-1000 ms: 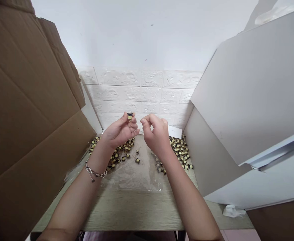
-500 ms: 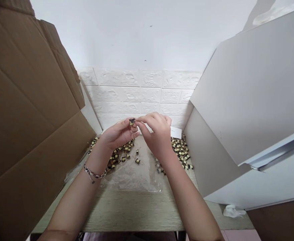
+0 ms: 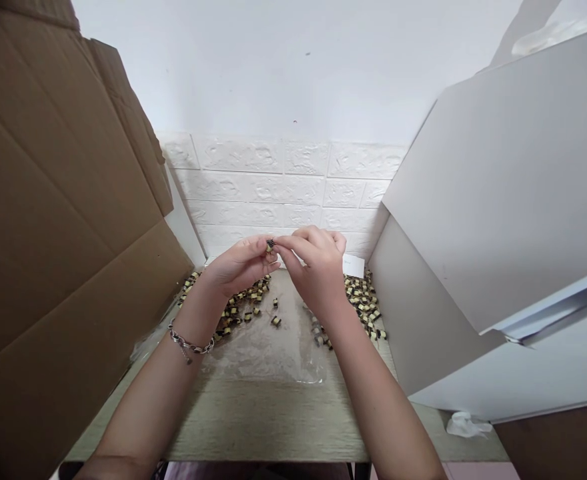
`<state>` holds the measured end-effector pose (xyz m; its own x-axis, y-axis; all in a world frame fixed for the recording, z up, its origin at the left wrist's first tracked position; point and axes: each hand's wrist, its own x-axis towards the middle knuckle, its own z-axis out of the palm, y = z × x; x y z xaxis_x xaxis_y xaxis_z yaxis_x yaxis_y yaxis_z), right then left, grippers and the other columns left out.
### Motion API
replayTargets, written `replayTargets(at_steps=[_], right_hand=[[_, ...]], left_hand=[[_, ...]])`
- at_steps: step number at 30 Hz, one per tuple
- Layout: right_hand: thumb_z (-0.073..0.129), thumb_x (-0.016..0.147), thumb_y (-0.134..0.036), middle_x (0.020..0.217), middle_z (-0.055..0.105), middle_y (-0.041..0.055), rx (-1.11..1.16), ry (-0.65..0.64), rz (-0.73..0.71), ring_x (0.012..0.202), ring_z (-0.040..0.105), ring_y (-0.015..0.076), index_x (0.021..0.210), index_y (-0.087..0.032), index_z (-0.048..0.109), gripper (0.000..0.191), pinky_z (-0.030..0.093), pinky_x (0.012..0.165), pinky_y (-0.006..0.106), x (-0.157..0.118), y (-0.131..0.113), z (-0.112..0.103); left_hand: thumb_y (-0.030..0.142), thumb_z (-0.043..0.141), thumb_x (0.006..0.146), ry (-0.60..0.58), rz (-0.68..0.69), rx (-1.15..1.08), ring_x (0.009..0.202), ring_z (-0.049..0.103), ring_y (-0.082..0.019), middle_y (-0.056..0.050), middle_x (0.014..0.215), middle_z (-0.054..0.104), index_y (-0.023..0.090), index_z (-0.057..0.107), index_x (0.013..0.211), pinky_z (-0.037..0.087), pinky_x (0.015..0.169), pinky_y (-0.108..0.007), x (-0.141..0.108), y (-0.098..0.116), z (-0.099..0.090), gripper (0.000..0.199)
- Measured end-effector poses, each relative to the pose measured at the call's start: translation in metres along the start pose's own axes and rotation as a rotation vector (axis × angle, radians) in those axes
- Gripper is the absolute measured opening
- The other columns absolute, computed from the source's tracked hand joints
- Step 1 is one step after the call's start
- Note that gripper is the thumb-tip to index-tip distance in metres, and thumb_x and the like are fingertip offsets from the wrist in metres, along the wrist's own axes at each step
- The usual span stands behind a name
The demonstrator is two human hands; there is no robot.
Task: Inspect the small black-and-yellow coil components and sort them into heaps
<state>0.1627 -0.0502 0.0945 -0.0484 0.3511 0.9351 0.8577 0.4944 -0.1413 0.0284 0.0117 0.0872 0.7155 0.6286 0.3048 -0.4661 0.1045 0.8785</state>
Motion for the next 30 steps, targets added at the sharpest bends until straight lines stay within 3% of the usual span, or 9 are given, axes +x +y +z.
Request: replayTargets(at_steps=[5, 17, 30], right_hand=[[0.058, 0.075, -0.024, 0.069, 0.061, -0.0027, -0.022, 0.024, -0.016, 0.067, 0.054, 0.0102, 0.076, -0.025, 0.065, 0.006, 0.030, 0.072, 0.030, -0.0012, 0.0023, 0.0022], [0.059, 0.075, -0.022, 0.074, 0.064, -0.0030, -0.006, -0.105, -0.003, 0.073, 0.056, 0.0116, 0.074, -0.023, 0.063, 0.005, 0.031, 0.072, 0.030, 0.0025, 0.0027, -0.0013], [0.059, 0.075, -0.021, 0.072, 0.065, -0.0034, 0.018, -0.087, 0.014, 0.072, 0.057, 0.0120, 0.071, -0.023, 0.064, 0.006, 0.033, 0.072, 0.030, 0.0019, 0.0026, -0.0006]], left_hand=[[0.033, 0.064, 0.069, 0.004, 0.015, 0.032, 0.065, 0.043, -0.006, -0.002, 0.075, 0.053, 0.011, 0.062, 0.079, 0.036, 0.064, -0.021, 0.0016, -0.0003, -0.0013, 0.024], [0.031, 0.066, 0.066, 0.081, 0.006, 0.065, 0.062, 0.042, -0.007, -0.002, 0.072, 0.055, 0.011, 0.064, 0.072, 0.034, 0.061, -0.022, 0.0016, -0.0019, -0.0008, 0.021], [0.034, 0.066, 0.067, 0.063, -0.009, 0.076, 0.065, 0.043, -0.007, -0.002, 0.073, 0.055, 0.013, 0.064, 0.073, 0.034, 0.063, -0.021, 0.0011, -0.0036, -0.0043, 0.022]])
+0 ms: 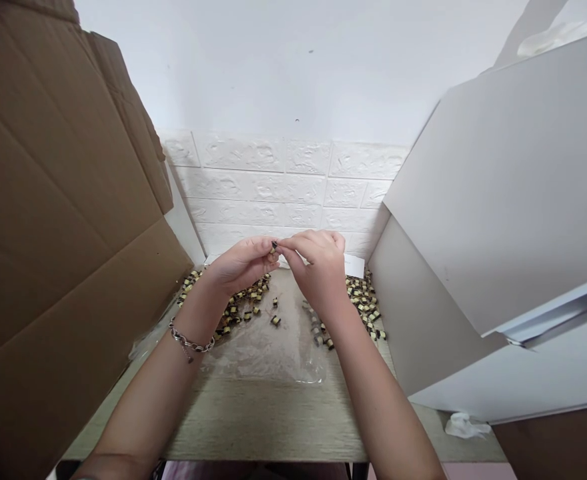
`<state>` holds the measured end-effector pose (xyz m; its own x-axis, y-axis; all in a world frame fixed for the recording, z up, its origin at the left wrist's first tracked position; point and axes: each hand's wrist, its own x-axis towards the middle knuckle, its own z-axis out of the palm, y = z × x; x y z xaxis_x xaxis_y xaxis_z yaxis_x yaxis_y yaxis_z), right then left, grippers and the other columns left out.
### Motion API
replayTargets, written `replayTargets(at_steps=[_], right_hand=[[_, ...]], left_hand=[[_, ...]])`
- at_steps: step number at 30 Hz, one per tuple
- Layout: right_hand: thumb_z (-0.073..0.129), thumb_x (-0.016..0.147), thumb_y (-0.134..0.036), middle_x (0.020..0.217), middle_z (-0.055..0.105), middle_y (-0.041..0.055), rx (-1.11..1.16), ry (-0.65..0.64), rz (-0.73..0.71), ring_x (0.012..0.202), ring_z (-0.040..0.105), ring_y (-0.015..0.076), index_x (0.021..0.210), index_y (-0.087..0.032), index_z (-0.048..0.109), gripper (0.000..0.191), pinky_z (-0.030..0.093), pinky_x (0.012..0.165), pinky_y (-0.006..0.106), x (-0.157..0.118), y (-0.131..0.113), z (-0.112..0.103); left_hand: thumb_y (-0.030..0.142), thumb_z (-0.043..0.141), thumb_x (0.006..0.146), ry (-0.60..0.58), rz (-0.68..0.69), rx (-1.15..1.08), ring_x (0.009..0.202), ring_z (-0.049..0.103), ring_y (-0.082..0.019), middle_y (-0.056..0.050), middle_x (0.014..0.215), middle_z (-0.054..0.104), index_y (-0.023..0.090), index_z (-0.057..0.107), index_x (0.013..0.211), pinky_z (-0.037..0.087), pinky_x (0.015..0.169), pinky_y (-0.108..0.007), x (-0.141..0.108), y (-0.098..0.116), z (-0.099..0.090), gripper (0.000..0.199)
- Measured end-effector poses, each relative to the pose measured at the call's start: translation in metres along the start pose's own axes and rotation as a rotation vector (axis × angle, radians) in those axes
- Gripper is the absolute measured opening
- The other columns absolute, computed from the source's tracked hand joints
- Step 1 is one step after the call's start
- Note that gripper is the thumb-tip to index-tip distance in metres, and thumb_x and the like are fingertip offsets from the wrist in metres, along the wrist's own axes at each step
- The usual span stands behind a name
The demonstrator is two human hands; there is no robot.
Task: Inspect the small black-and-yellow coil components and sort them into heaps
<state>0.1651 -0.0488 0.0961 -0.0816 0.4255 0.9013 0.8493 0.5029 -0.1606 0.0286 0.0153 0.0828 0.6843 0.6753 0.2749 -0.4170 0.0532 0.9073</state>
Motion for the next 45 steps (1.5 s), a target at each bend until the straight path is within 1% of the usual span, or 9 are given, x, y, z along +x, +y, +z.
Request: replayTargets(at_steps=[4, 10, 24, 28, 32, 36, 40, 42, 45], right_hand=[[0.060, 0.074, -0.022, 0.070, 0.065, -0.0033, -0.002, 0.008, -0.009, 0.070, 0.057, 0.0121, 0.070, -0.022, 0.063, 0.006, 0.033, 0.071, 0.030, 0.000, 0.001, 0.000], [0.059, 0.075, -0.022, 0.070, 0.065, -0.0026, -0.002, -0.004, -0.009, 0.070, 0.057, 0.0125, 0.070, -0.023, 0.063, 0.007, 0.033, 0.072, 0.030, 0.000, 0.003, 0.000], [0.058, 0.075, -0.025, 0.071, 0.065, -0.0025, -0.011, -0.048, 0.025, 0.072, 0.056, 0.0132, 0.070, -0.024, 0.063, 0.008, 0.030, 0.075, 0.031, -0.001, 0.006, 0.001], [0.058, 0.076, -0.026, 0.072, 0.065, -0.0027, -0.024, -0.033, 0.030, 0.071, 0.056, 0.0127, 0.071, -0.024, 0.064, 0.007, 0.029, 0.076, 0.032, -0.001, 0.005, 0.001], [0.057, 0.076, -0.027, 0.072, 0.065, -0.0022, -0.021, -0.027, 0.042, 0.071, 0.056, 0.0127, 0.072, -0.024, 0.064, 0.008, 0.029, 0.076, 0.032, -0.001, 0.005, 0.001], [0.057, 0.076, -0.027, 0.074, 0.064, -0.0023, 0.004, -0.044, 0.048, 0.072, 0.056, 0.0123, 0.075, -0.025, 0.065, 0.008, 0.030, 0.074, 0.032, -0.001, 0.006, -0.001], [0.058, 0.076, -0.027, 0.075, 0.064, -0.0017, 0.036, -0.058, 0.069, 0.074, 0.056, 0.0131, 0.076, -0.026, 0.065, 0.008, 0.032, 0.074, 0.032, 0.000, 0.008, -0.003], [0.058, 0.075, -0.027, 0.075, 0.063, -0.0012, 0.123, -0.066, 0.103, 0.074, 0.056, 0.0134, 0.075, -0.025, 0.065, 0.007, 0.035, 0.073, 0.031, 0.001, 0.010, -0.005], [0.057, 0.075, -0.025, 0.074, 0.062, -0.0009, 0.336, -0.109, 0.181, 0.072, 0.055, 0.0125, 0.074, -0.023, 0.064, 0.007, 0.040, 0.068, 0.028, 0.002, 0.013, -0.006]], left_hand=[[0.035, 0.068, 0.064, 0.016, -0.016, -0.021, 0.062, 0.042, -0.006, 0.001, 0.065, 0.052, 0.014, 0.064, 0.069, 0.033, 0.061, -0.020, 0.000, 0.000, 0.002, 0.022], [0.036, 0.067, 0.065, 0.019, -0.031, -0.023, 0.062, 0.042, -0.006, 0.001, 0.063, 0.050, 0.013, 0.064, 0.069, 0.032, 0.061, -0.020, 0.000, -0.001, 0.003, 0.023], [0.034, 0.069, 0.063, 0.042, -0.060, -0.061, 0.061, 0.041, -0.006, 0.001, 0.064, 0.051, 0.014, 0.062, 0.065, 0.033, 0.061, -0.020, 0.003, -0.006, -0.001, 0.022], [0.034, 0.068, 0.063, 0.053, -0.050, -0.061, 0.061, 0.041, -0.006, 0.001, 0.067, 0.052, 0.015, 0.062, 0.067, 0.033, 0.062, -0.021, 0.003, -0.005, -0.001, 0.020], [0.035, 0.065, 0.068, 0.031, 0.008, 0.002, 0.062, 0.041, -0.007, 0.001, 0.066, 0.052, 0.015, 0.064, 0.070, 0.032, 0.062, -0.021, 0.002, -0.004, 0.000, 0.020], [0.033, 0.062, 0.071, 0.034, 0.067, 0.111, 0.066, 0.043, -0.007, 0.000, 0.074, 0.057, 0.016, 0.064, 0.077, 0.032, 0.063, -0.020, 0.001, 0.000, 0.001, 0.018], [0.032, 0.064, 0.069, 0.096, 0.138, 0.245, 0.078, 0.050, -0.010, -0.001, 0.081, 0.061, 0.016, 0.065, 0.080, 0.035, 0.075, -0.024, 0.000, 0.003, 0.001, 0.020], [0.032, 0.067, 0.065, 0.130, 0.161, 0.302, 0.082, 0.052, -0.013, -0.002, 0.083, 0.062, 0.016, 0.065, 0.081, 0.035, 0.079, -0.026, 0.000, 0.004, 0.001, 0.022], [0.033, 0.070, 0.061, 0.199, 0.191, 0.394, 0.079, 0.052, -0.014, -0.002, 0.083, 0.062, 0.017, 0.065, 0.082, 0.037, 0.075, -0.026, 0.000, 0.005, 0.000, 0.026]])
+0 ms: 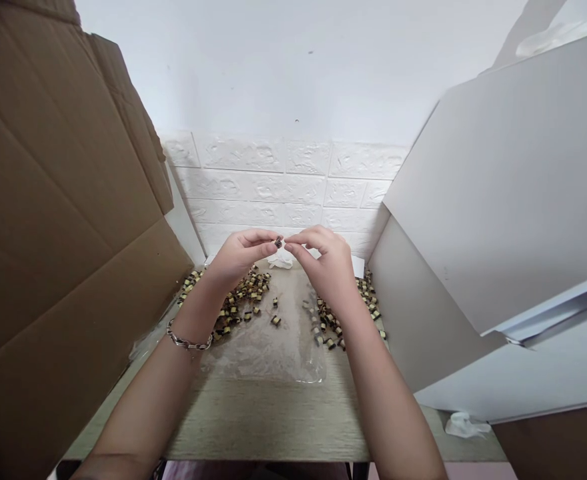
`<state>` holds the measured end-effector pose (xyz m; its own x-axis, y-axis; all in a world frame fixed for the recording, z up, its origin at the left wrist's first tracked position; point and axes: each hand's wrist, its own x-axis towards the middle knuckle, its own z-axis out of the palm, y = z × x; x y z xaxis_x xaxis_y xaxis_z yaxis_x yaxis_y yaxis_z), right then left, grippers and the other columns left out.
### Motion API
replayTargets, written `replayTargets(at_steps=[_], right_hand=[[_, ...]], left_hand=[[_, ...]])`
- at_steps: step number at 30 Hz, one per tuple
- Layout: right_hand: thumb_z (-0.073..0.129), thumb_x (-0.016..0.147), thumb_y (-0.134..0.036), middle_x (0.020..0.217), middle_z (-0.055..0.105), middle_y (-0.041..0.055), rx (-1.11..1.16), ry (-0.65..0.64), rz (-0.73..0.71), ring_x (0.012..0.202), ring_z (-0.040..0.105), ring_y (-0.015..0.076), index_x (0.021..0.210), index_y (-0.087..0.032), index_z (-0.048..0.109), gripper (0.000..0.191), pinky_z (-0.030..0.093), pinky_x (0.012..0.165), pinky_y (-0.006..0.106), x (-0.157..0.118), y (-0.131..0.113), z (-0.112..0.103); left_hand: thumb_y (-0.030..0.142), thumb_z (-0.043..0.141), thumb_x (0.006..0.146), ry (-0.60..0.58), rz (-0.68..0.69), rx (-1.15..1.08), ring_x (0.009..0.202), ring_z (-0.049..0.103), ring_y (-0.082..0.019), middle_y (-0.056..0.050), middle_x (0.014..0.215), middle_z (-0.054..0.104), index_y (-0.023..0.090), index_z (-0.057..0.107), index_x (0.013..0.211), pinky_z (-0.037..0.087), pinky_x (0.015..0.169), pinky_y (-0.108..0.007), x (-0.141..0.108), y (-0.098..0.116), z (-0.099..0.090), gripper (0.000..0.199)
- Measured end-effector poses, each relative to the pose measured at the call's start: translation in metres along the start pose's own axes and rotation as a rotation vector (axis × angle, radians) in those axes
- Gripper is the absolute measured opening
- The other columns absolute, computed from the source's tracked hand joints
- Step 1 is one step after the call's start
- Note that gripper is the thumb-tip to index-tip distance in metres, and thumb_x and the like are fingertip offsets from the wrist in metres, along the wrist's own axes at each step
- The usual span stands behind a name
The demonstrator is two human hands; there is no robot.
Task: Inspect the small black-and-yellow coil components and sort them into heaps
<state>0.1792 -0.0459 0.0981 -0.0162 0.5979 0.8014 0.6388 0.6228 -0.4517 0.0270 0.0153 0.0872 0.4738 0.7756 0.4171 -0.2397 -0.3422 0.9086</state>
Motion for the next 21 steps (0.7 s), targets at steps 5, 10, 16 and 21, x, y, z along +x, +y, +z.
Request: replayTargets(at_steps=[5, 10, 16, 21], right_hand=[[0.057, 0.073, -0.027, 0.072, 0.061, -0.0005, 0.152, -0.041, 0.127, 0.070, 0.054, 0.0124, 0.072, -0.020, 0.063, 0.009, 0.041, 0.068, 0.028, 0.002, 0.011, 0.000], [0.059, 0.071, -0.030, 0.072, 0.060, -0.0007, 0.294, -0.109, 0.216, 0.070, 0.053, 0.0119, 0.073, -0.019, 0.062, 0.011, 0.040, 0.067, 0.027, 0.004, 0.023, 0.002], [0.064, 0.066, -0.031, 0.069, 0.059, -0.0028, 0.536, -0.125, 0.372, 0.066, 0.050, 0.0092, 0.071, -0.021, 0.063, 0.012, 0.039, 0.065, 0.024, 0.004, 0.040, 0.002], [0.066, 0.062, -0.035, 0.064, 0.053, -0.0043, 0.738, -0.092, 0.585, 0.057, 0.046, 0.0058, 0.069, -0.019, 0.061, 0.018, 0.039, 0.058, 0.020, 0.003, 0.049, 0.008]], left_hand=[[0.036, 0.070, 0.060, 0.108, 0.166, 0.317, 0.074, 0.051, -0.014, -0.003, 0.080, 0.062, 0.017, 0.066, 0.082, 0.038, 0.070, -0.026, -0.002, 0.005, 0.004, 0.029], [0.035, 0.066, 0.066, 0.158, 0.346, 0.554, 0.071, 0.052, -0.014, -0.002, 0.076, 0.062, 0.018, 0.066, 0.083, 0.037, 0.070, -0.025, -0.005, 0.010, 0.008, 0.024], [0.032, 0.061, 0.072, 0.184, 0.474, 0.789, 0.074, 0.053, -0.015, -0.002, 0.078, 0.064, 0.021, 0.064, 0.083, 0.032, 0.079, -0.030, -0.006, 0.009, 0.009, 0.017], [0.035, 0.062, 0.070, 0.322, 0.517, 0.847, 0.075, 0.052, -0.017, -0.002, 0.079, 0.063, 0.023, 0.064, 0.083, 0.027, 0.085, -0.032, -0.006, 0.006, 0.007, 0.018]])
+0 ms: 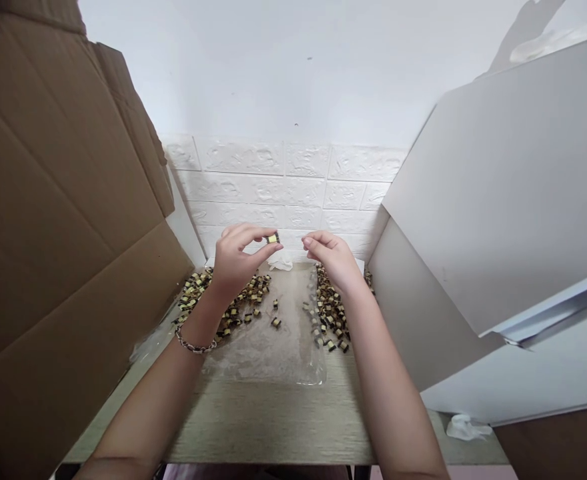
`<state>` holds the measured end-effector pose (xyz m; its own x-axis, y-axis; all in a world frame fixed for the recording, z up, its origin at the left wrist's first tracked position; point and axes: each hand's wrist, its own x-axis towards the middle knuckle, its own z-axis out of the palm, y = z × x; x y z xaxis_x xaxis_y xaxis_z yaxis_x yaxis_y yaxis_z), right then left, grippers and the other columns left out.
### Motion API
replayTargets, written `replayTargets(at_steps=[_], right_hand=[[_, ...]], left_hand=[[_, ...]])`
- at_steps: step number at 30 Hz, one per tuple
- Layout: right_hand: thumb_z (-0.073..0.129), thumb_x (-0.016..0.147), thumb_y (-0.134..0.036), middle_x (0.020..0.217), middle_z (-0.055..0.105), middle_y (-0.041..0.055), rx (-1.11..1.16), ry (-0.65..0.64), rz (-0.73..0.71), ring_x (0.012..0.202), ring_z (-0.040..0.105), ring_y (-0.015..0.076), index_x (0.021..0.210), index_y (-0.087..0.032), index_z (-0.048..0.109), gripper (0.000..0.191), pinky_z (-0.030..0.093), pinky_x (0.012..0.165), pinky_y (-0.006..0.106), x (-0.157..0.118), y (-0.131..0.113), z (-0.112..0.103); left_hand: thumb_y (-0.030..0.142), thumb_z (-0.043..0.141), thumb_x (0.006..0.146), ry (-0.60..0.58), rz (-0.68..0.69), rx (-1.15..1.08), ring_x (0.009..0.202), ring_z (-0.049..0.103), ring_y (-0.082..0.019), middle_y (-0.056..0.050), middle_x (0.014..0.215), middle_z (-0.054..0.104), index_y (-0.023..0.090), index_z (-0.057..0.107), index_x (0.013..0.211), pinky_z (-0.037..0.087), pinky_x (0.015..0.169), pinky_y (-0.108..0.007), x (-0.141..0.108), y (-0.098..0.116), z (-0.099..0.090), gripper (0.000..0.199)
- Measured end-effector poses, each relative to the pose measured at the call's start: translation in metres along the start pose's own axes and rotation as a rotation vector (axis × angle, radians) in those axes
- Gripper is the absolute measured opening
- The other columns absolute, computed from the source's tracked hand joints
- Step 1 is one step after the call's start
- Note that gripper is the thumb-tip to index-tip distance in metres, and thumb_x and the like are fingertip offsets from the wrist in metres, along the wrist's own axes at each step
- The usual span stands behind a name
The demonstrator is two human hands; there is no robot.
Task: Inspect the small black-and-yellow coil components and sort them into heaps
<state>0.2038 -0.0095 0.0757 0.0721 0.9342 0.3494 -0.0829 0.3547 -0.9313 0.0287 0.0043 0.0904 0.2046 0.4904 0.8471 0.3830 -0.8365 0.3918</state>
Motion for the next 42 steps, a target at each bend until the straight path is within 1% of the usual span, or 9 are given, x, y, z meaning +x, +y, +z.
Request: replayTargets(at_steps=[5, 10, 15, 22, 28, 33, 38, 40, 42], right_hand=[[0.065, 0.063, -0.039, 0.058, 0.044, -0.0055, 0.156, -0.022, 0.089, 0.048, 0.041, 0.0036, 0.073, -0.019, 0.065, 0.022, 0.042, 0.055, 0.019, -0.006, -0.002, 0.023], [0.069, 0.059, -0.036, 0.055, 0.043, -0.0055, 0.266, 0.074, 0.084, 0.046, 0.039, 0.0031, 0.070, -0.019, 0.066, 0.020, 0.042, 0.049, 0.017, -0.014, -0.007, 0.039], [0.070, 0.059, -0.034, 0.056, 0.045, -0.0053, 0.332, 0.075, 0.099, 0.047, 0.040, 0.0022, 0.070, -0.019, 0.066, 0.019, 0.042, 0.048, 0.015, -0.015, -0.008, 0.041], [0.070, 0.060, -0.031, 0.056, 0.047, -0.0046, 0.371, 0.030, 0.110, 0.049, 0.041, 0.0023, 0.068, -0.019, 0.067, 0.015, 0.042, 0.049, 0.014, -0.014, -0.006, 0.040], [0.070, 0.060, -0.029, 0.057, 0.051, -0.0041, 0.345, 0.105, 0.059, 0.052, 0.043, 0.0032, 0.067, -0.019, 0.067, 0.013, 0.039, 0.050, 0.014, -0.016, -0.007, 0.042], [0.067, 0.062, -0.029, 0.059, 0.054, -0.0040, 0.230, 0.155, -0.026, 0.056, 0.045, 0.0052, 0.066, -0.021, 0.067, 0.009, 0.038, 0.054, 0.018, -0.017, -0.007, 0.041], [0.065, 0.066, -0.029, 0.065, 0.058, -0.0022, -0.059, 0.259, -0.272, 0.068, 0.052, 0.0108, 0.063, -0.021, 0.066, 0.008, 0.040, 0.067, 0.025, -0.020, -0.008, 0.041], [0.064, 0.067, -0.028, 0.064, 0.057, -0.0020, -0.153, 0.285, -0.342, 0.069, 0.052, 0.0116, 0.063, -0.021, 0.066, 0.008, 0.040, 0.067, 0.026, -0.023, -0.010, 0.043], [0.063, 0.068, -0.027, 0.063, 0.056, -0.0019, -0.204, 0.307, -0.369, 0.067, 0.051, 0.0115, 0.063, -0.021, 0.066, 0.008, 0.040, 0.064, 0.026, -0.025, -0.012, 0.044]], left_hand=[[0.037, 0.062, 0.070, 0.149, 0.007, 0.039, 0.072, 0.051, -0.016, -0.002, 0.077, 0.062, 0.023, 0.065, 0.082, 0.026, 0.087, -0.033, -0.003, -0.001, 0.004, 0.019], [0.037, 0.060, 0.071, 0.162, 0.027, 0.071, 0.071, 0.051, -0.016, -0.002, 0.075, 0.061, 0.024, 0.064, 0.083, 0.022, 0.091, -0.034, -0.006, 0.001, 0.008, 0.017], [0.037, 0.061, 0.071, 0.141, 0.034, 0.074, 0.072, 0.051, -0.016, -0.002, 0.076, 0.061, 0.025, 0.064, 0.082, 0.023, 0.090, -0.033, -0.008, 0.002, 0.010, 0.017], [0.034, 0.059, 0.073, 0.167, 0.140, 0.134, 0.070, 0.054, -0.014, -0.001, 0.074, 0.062, 0.022, 0.062, 0.081, 0.025, 0.089, -0.033, -0.009, 0.001, 0.013, 0.015], [0.030, 0.063, 0.071, 0.224, 0.198, 0.159, 0.068, 0.056, -0.012, 0.002, 0.072, 0.063, 0.022, 0.061, 0.078, 0.030, 0.084, -0.032, -0.008, -0.001, 0.014, 0.012], [0.030, 0.064, 0.070, 0.224, 0.204, 0.184, 0.069, 0.056, -0.011, 0.003, 0.072, 0.063, 0.022, 0.060, 0.078, 0.030, 0.085, -0.032, -0.008, -0.001, 0.016, 0.012], [0.033, 0.062, 0.072, 0.203, 0.188, 0.226, 0.072, 0.057, -0.011, 0.003, 0.073, 0.064, 0.022, 0.059, 0.077, 0.026, 0.088, -0.034, -0.009, 0.000, 0.017, 0.012], [0.033, 0.060, 0.073, 0.194, 0.182, 0.241, 0.072, 0.057, -0.012, 0.004, 0.073, 0.064, 0.023, 0.059, 0.077, 0.025, 0.088, -0.034, -0.009, 0.000, 0.017, 0.012], [0.034, 0.059, 0.074, 0.188, 0.176, 0.255, 0.073, 0.057, -0.012, 0.004, 0.074, 0.064, 0.023, 0.059, 0.077, 0.024, 0.089, -0.035, -0.009, 0.000, 0.017, 0.011]])
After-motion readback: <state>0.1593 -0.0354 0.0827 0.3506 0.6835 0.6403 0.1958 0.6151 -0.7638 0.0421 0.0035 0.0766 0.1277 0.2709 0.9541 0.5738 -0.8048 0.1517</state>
